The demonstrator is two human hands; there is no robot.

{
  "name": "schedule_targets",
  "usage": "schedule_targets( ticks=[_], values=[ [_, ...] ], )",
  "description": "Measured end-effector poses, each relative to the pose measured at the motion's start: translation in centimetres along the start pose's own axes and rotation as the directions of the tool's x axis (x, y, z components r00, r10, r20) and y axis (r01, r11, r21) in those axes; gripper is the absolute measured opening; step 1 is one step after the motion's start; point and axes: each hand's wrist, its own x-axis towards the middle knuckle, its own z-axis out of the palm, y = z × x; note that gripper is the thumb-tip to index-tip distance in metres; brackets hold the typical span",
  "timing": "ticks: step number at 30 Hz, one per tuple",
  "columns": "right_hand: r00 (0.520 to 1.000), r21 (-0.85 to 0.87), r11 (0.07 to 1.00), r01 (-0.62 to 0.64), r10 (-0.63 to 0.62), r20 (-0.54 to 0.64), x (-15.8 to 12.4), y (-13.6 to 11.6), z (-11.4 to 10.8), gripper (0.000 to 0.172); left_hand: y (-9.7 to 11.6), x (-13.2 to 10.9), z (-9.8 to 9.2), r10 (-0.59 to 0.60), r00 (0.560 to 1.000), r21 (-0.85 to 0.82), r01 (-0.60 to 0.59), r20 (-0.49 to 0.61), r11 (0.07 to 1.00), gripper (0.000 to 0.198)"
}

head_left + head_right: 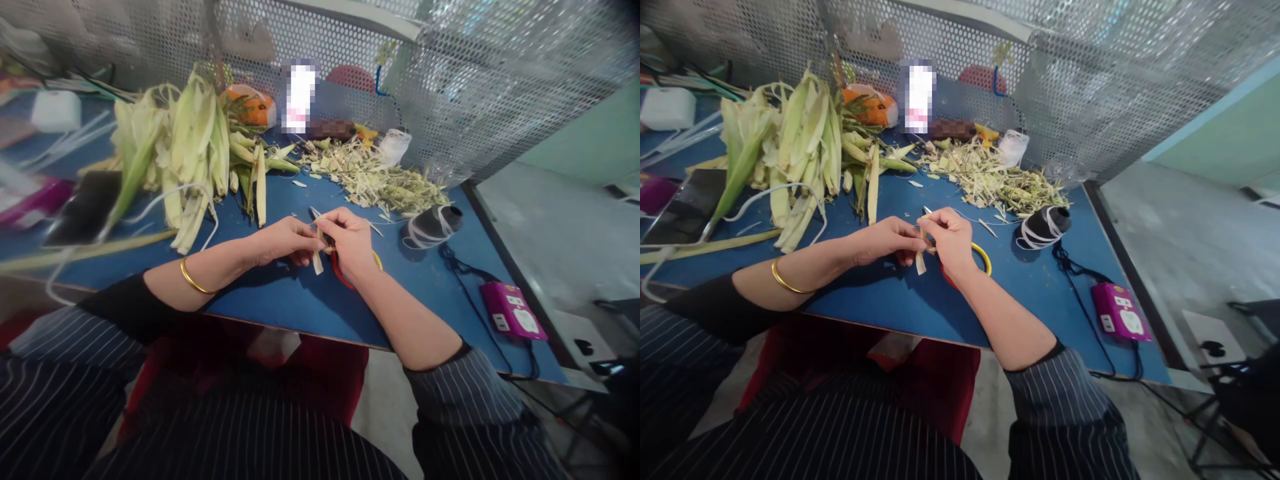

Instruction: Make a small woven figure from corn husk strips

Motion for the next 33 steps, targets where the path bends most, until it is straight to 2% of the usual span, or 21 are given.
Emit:
schedule_targets(
  ticks=[3,6,9,11,13,16,19,24,33],
  values=[
    [1.0,0.038,0.999,-0.029,0.028,0.013,0.8,-0.3,-0.7,0.011,-0.2,0.2,0.1,0.022,0.998,-0.083,-0.027,-0.055,0.996,0.021],
    [0.994,0.102,0.99,-0.095,0.1,-0.041,1.5,-0.4,-1.2,0.022,-0.1,0.4,0.2,0.036,0.986,-0.192,-0.068,-0.165,0.979,0.024],
    [0.983,0.166,0.969,-0.183,0.184,0.009,1.6,-0.1,-1.2,0.029,0.1,0.5,0.0,0.016,0.971,-0.231,-0.072,-0.238,0.97,0.027],
    [0.987,0.176,0.971,-0.163,0.161,0.029,1.4,0.1,-1.1,0.025,0.0,0.7,-0.1,0.002,0.977,-0.243,-0.055,-0.215,0.969,0.029],
    [0.991,0.169,0.977,-0.13,0.132,-0.001,1.3,0.0,-1.0,0.022,0.0,0.7,-0.3,-0.009,0.985,-0.25,-0.036,-0.174,0.968,0.033],
    [0.993,0.143,0.983,-0.112,0.115,-0.016,1.4,-0.3,-1.1,0.02,-0.1,0.8,-0.6,-0.012,0.982,-0.247,-0.035,-0.187,0.968,0.041],
    [0.998,0.072,0.995,-0.065,0.064,0.019,1.3,-0.5,-1.2,0.016,-0.1,0.6,-0.7,-0.016,0.979,-0.245,-0.036,-0.204,0.969,0.038],
    [0.999,0.002,1.0,-0.009,0.009,0.048,0.9,-0.5,-0.8,0.014,-0.2,0.6,-0.4,-0.019,0.991,-0.266,-0.018,-0.136,0.964,0.034],
    [0.992,-0.086,0.996,0.034,-0.044,-0.119,1.0,0.2,-0.6,0.015,-0.2,0.6,-0.1,0.031,0.992,-0.206,-0.056,-0.121,0.977,0.021]
  ],
)
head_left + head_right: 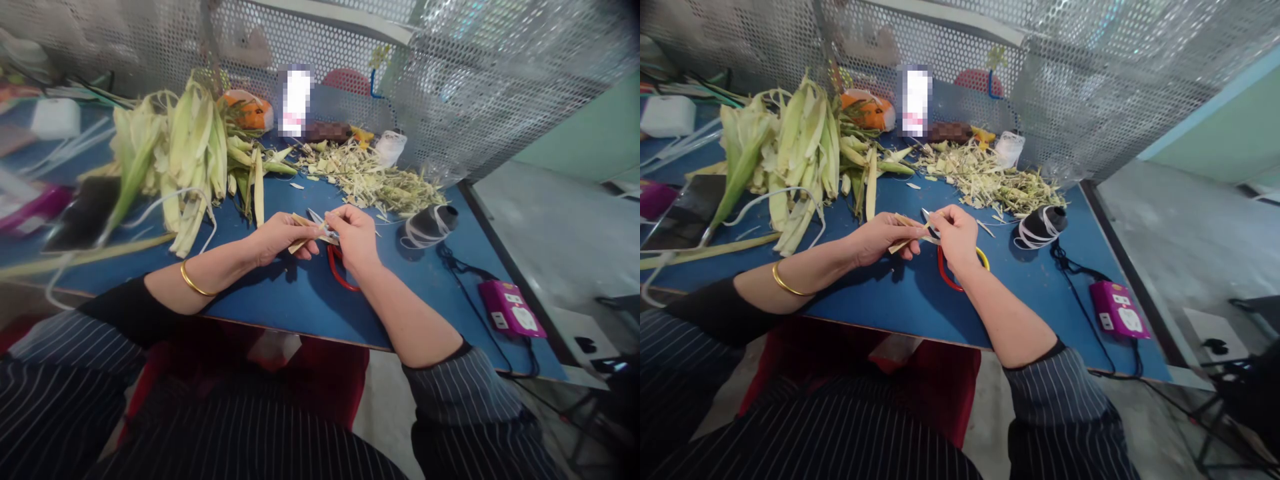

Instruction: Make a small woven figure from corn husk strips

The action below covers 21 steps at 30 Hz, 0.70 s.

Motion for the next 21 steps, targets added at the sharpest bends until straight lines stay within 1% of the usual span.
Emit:
schedule_targets(
  ticks=[2,4,6,7,9,11,12,13,15,16,18,21],
  values=[
    [1.0,-0.018,1.0,0.014,-0.014,-0.002,0.1,0.1,-0.1,0.015,-0.2,-0.1,0.0,0.008,1.0,-0.012,-0.008,0.01,1.0,0.02],
    [0.998,-0.06,0.997,0.04,-0.037,0.042,0.3,-0.1,-0.3,0.016,-0.3,-0.1,0.0,0.019,1.0,-0.034,-0.019,0.007,0.999,0.021],
    [0.991,-0.122,0.986,0.116,-0.107,0.076,0.5,-0.6,-0.7,0.013,-0.3,-0.2,0.1,0.03,1.0,-0.078,-0.029,0.005,0.997,0.025],
    [0.984,-0.154,0.973,0.175,-0.168,0.06,0.6,-0.9,-0.9,0.01,-0.2,-0.3,0.1,0.037,0.999,-0.107,-0.036,0.007,0.994,0.027],
    [0.954,-0.221,0.932,0.286,-0.299,-0.028,0.5,-1.5,-1.3,0.01,0.1,-0.4,0.2,0.059,0.998,-0.163,-0.057,0.01,0.985,0.033],
    [0.926,-0.29,0.898,0.331,-0.369,-0.086,0.1,-2.0,-1.4,0.014,0.4,-0.3,0.2,0.094,0.995,-0.207,-0.096,-0.018,0.974,0.038],
    [0.929,-0.321,0.89,0.323,-0.363,-0.072,-0.2,-2.2,-1.3,0.019,0.5,-0.3,0.1,0.113,0.993,-0.222,-0.12,-0.042,0.968,0.038],
    [0.944,-0.342,0.89,0.301,-0.329,-0.025,-0.6,-2.2,-1.2,0.025,0.6,-0.1,0.0,0.132,0.989,-0.234,-0.145,-0.072,0.961,0.036],
    [0.972,-0.345,0.91,0.231,-0.203,0.115,-1.2,-2.1,-0.7,0.031,0.5,0.1,-0.1,0.164,0.978,-0.243,-0.191,-0.127,0.951,0.03],
    [0.974,-0.33,0.924,0.193,-0.139,0.18,-1.5,-2.0,-0.4,0.032,0.5,0.2,-0.1,0.176,0.973,-0.242,-0.208,-0.147,0.948,0.028],
    [0.963,-0.281,0.952,0.124,-0.048,0.266,-1.9,-1.6,0.2,0.028,0.3,0.4,-0.1,0.185,0.968,-0.24,-0.222,-0.169,0.945,0.028],
    [0.953,-0.162,0.986,0.049,0.003,0.302,-2.2,-1.2,0.9,0.022,0.0,0.5,0.2,0.184,0.97,-0.257,-0.221,-0.16,0.941,0.028]
  ],
)
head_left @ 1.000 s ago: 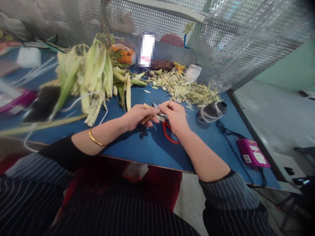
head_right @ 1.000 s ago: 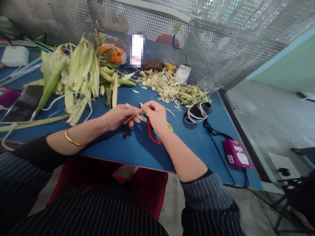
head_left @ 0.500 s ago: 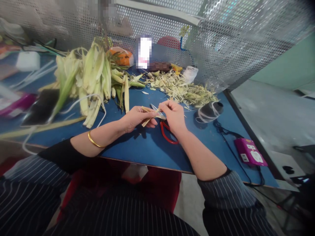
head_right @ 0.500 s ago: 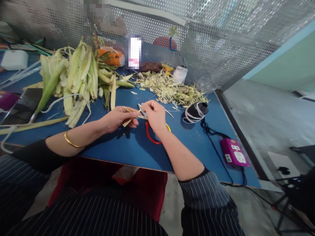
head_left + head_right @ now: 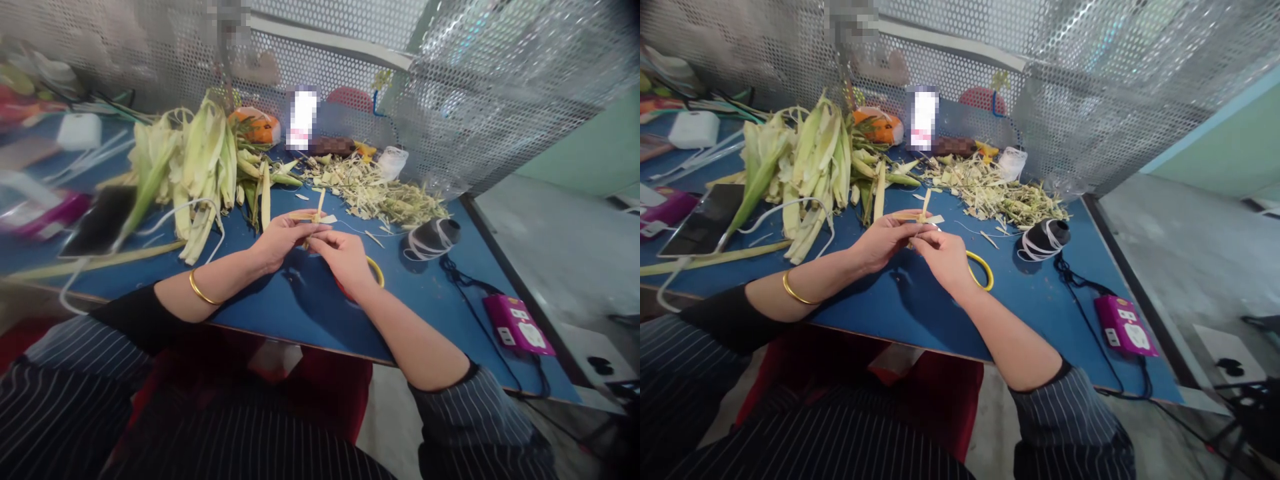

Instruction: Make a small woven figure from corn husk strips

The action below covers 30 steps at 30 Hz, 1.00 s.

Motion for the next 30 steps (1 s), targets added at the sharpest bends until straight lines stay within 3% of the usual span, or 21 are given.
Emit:
schedule_targets(
  ticks=[5,10,25,30],
  values=[
    [0.998,0.086,0.996,0.04,-0.036,-0.047,0.0,0.1,0.2,0.017,-0.3,-0.1,0.4,-0.015,0.999,-0.033,0.013,-0.039,0.999,0.025],
    [0.99,0.045,0.991,0.128,-0.13,0.048,0.1,0.2,-0.4,0.016,0.2,-0.2,0.4,-0.003,0.999,-0.058,0.0,-0.046,0.998,0.021],
    [0.963,-0.078,0.97,0.23,-0.215,0.163,0.1,-0.4,-0.7,0.019,-0.1,0.3,-0.7,-0.078,0.996,-0.126,0.073,-0.038,0.989,0.022],
    [0.983,-0.09,0.981,0.17,-0.163,0.086,0.2,-0.1,-0.4,0.017,0.6,0.5,-1.0,-0.116,0.992,-0.077,0.119,0.042,0.99,0.031]
  ],
)
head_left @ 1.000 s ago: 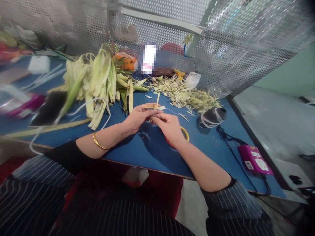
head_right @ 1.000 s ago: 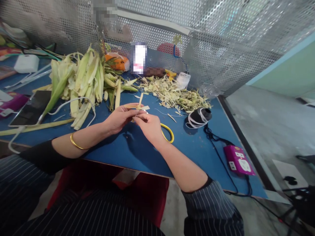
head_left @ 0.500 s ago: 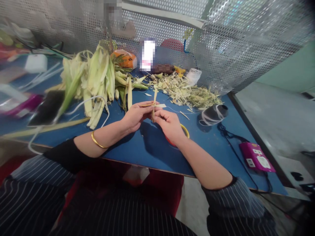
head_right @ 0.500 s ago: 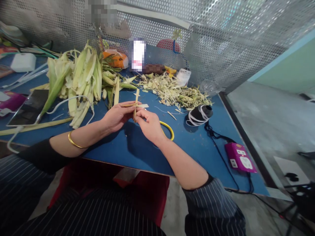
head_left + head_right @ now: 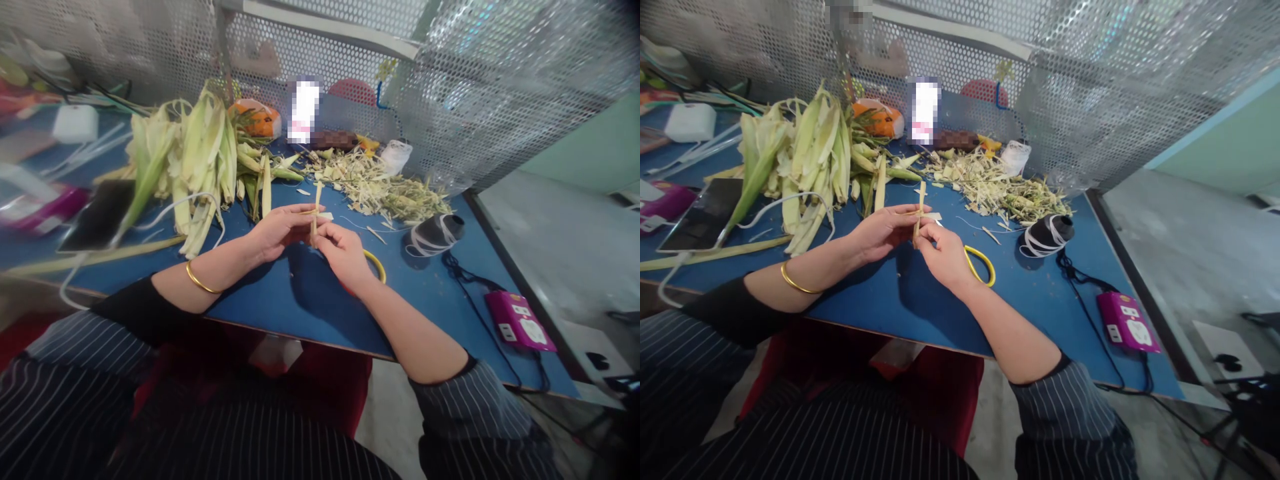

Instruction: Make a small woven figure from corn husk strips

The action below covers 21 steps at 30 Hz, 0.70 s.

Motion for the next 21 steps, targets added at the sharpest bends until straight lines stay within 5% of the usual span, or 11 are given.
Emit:
schedule_targets(
  ticks=[4,9,21],
  values=[
    [0.992,0.107,0.99,-0.092,0.1,-0.072,0.0,0.1,0.0,0.015,0.7,0.0,-0.5,0.01,1.0,0.153,-0.007,-0.015,0.988,0.033],
    [0.995,-0.027,0.998,-0.051,0.048,-0.085,-0.1,-0.1,-0.2,0.011,1.1,-0.2,-0.7,0.236,0.96,0.457,-0.144,-0.152,0.878,0.026],
    [0.985,-0.279,0.96,0.028,-0.074,-0.157,0.0,0.0,-0.6,0.012,1.0,-0.5,-0.3,0.387,0.92,0.54,-0.293,-0.067,0.789,0.025]
  ],
)
